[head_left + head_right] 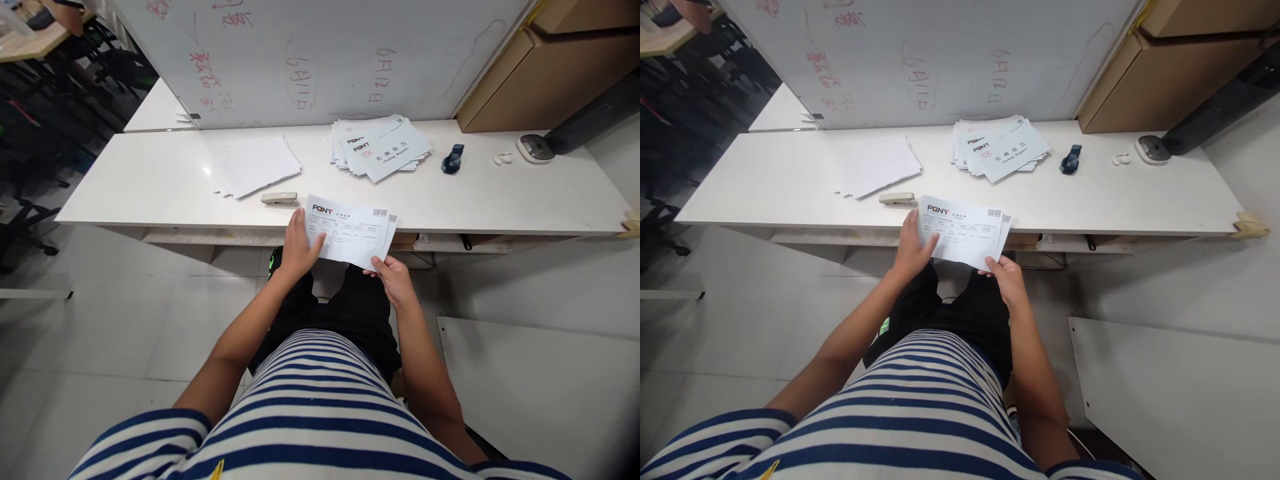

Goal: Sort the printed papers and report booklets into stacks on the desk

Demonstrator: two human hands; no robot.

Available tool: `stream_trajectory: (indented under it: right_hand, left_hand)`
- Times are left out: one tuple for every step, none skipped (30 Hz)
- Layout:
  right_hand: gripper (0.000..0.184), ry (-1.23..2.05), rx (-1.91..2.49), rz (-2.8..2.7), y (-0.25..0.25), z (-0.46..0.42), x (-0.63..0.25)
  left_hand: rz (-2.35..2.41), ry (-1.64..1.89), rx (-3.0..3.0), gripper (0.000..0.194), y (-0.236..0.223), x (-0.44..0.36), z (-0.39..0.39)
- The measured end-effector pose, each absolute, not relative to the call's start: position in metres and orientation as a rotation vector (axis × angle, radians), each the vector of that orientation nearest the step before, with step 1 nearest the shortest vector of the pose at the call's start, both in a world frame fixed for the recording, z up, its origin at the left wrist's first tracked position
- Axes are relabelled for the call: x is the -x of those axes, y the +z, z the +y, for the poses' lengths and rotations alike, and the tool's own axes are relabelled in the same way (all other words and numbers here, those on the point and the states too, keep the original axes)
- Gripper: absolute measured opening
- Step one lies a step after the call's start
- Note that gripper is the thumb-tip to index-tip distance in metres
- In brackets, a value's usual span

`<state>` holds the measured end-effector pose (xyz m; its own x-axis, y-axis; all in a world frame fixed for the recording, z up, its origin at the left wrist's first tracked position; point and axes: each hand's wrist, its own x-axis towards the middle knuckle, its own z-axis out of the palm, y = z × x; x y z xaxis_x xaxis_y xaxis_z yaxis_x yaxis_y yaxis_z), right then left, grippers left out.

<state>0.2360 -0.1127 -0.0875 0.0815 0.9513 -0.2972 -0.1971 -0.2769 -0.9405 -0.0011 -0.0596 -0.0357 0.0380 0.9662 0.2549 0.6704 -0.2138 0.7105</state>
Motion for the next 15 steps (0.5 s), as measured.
stream_trajectory:
  right_hand:
    - [0.040, 1.399, 1.330, -0.825, -0.089, -0.112, -0.234]
    - [0.040, 1.384, 1.331, -0.816, -0.089, -0.111, -0.232]
    - [0.040, 1.369, 1.330, -0.809, -0.090, -0.110, -0.229]
    - [0.040, 1.355, 1.329, -0.807, -0.090, -0.109, -0.227]
    - [0.040, 1.342, 1.330, -0.808, -0.090, -0.108, -0.224]
    - [0.040, 1.329, 1.333, -0.811, -0.089, -0.107, -0.222]
    - [0.041, 1.313, 1.340, -0.814, -0.088, -0.107, -0.220]
    - [0.041, 1.298, 1.349, -0.817, -0.086, -0.106, -0.218]
    - [0.042, 1.282, 1.362, -0.822, -0.084, -0.105, -0.217]
    - [0.043, 1.267, 1.379, -0.827, -0.082, -0.105, -0.216]
    - [0.043, 1.252, 1.400, -0.833, -0.080, -0.104, -0.216]
    - [0.044, 1.238, 1.423, -0.844, -0.078, -0.104, -0.217]
    - [0.044, 1.223, 1.449, -0.859, -0.077, -0.104, -0.218]
    - [0.045, 1.207, 1.473, -0.875, -0.076, -0.104, -0.220]
    - [0.046, 1.191, 1.494, -0.892, -0.077, -0.103, -0.222]
  left_hand:
    - [1.692, 0.952, -2.078, 0.080, -0.035, -0.005, -0.064]
    - [1.709, 0.883, -2.213, 0.084, -0.034, -0.011, -0.067]
    - [1.691, 0.802, -2.332, 0.087, -0.034, -0.018, -0.070]
    - [1.645, 0.714, -2.436, 0.088, -0.035, -0.024, -0.071]
    - [1.580, 0.631, -2.527, 0.089, -0.036, -0.030, -0.071]
    - [1.510, 0.558, -2.603, 0.090, -0.037, -0.035, -0.071]
    - [1.450, 0.497, -2.661, 0.091, -0.039, -0.039, -0.069]
    - [1.405, 0.448, -2.704, 0.091, -0.040, -0.041, -0.067]
    - [1.371, 0.413, -2.735, 0.090, -0.041, -0.043, -0.064]
    - [1.342, 0.386, -2.757, 0.086, -0.041, -0.043, -0.061]
    - [1.310, 0.366, -2.772, 0.082, -0.041, -0.043, -0.058]
    - [1.269, 0.347, -2.782, 0.076, -0.040, -0.042, -0.055]
    - [1.217, 0.329, -2.787, 0.071, -0.039, -0.041, -0.051]
    - [1.159, 0.308, -2.787, 0.068, -0.037, -0.039, -0.048]
    - [1.110, 0.289, -2.780, 0.066, -0.034, -0.037, -0.046]
